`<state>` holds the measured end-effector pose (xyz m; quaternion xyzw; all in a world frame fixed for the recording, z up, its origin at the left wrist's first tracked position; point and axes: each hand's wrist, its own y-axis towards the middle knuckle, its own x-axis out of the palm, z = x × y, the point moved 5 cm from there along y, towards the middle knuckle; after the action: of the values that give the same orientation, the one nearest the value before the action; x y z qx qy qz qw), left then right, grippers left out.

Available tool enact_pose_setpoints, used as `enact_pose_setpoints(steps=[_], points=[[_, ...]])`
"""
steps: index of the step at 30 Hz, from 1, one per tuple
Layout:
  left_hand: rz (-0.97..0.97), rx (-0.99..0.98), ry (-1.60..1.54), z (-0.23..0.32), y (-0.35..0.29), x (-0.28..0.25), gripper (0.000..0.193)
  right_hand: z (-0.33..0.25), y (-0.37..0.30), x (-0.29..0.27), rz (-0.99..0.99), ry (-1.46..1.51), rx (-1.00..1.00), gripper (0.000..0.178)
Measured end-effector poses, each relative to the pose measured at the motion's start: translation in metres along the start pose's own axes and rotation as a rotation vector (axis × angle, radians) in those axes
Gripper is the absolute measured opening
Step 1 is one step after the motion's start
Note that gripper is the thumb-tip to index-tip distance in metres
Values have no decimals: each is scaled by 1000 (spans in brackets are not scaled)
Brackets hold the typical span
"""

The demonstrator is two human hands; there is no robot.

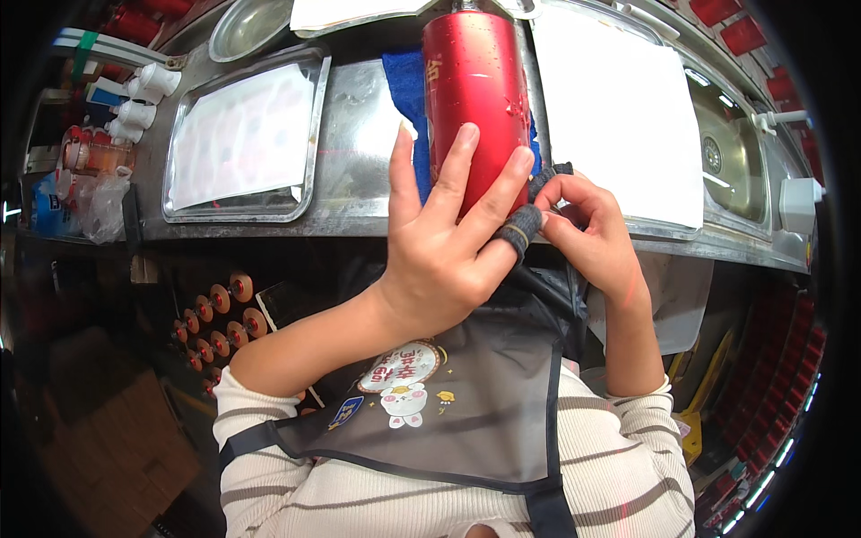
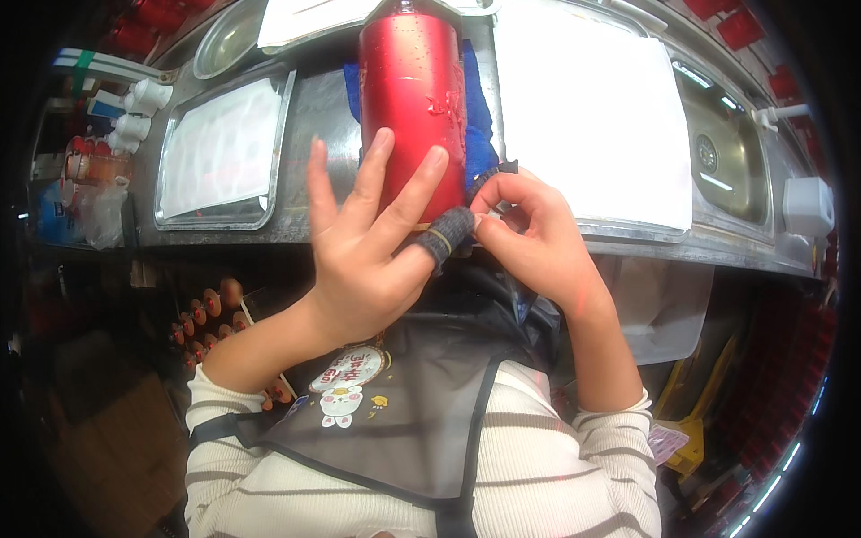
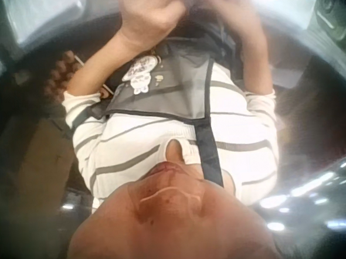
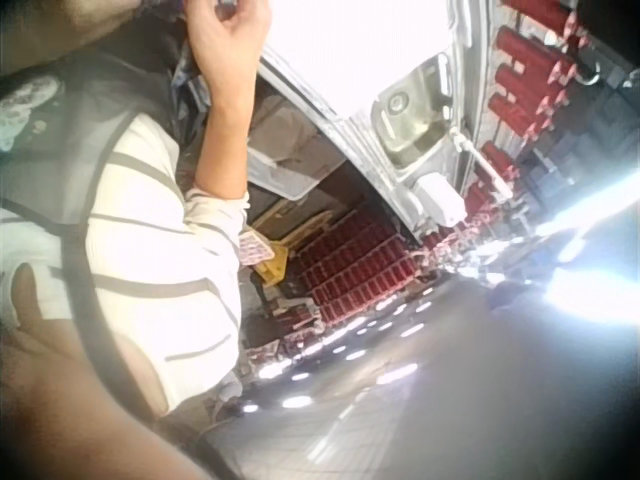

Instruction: The person applies a circular sticker to the neck of a red cylindrical container, smooths it with a tool, then applies a rectangular label to the container's body and smooths it. The process is repeated on a second container.

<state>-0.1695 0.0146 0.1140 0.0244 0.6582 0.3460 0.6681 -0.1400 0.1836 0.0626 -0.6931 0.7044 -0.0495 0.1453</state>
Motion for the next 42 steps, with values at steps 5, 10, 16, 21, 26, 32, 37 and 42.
enact_pose_setpoints(steps=[5,10,16,21,26,32,37,42], points=[[142,-255,-212,-27,-23,10,60,-3,1,0,-47,-109,33,10],[140,-320,-334,-37,-57,9,60,-13,-6,-2,-25,-78,43,8],[108,-229,-262,-28,-73,6,58,-5,-2,-1,5,43,31,4],[79,-172,-195,-25,-52,-3,51,-2,-2,2,-24,156,119,6],[60,-64,-83,-21,-35,-6,43,6,2,2,-19,147,88,6],[71,62,18,-10,-11,-3,20,6,5,2,-17,161,87,6],[69,4,-53,-12,2,8,29,15,5,1,-1,170,62,8],[208,-215,-269,-34,-28,15,56,6,1,6,-28,174,74,13]])
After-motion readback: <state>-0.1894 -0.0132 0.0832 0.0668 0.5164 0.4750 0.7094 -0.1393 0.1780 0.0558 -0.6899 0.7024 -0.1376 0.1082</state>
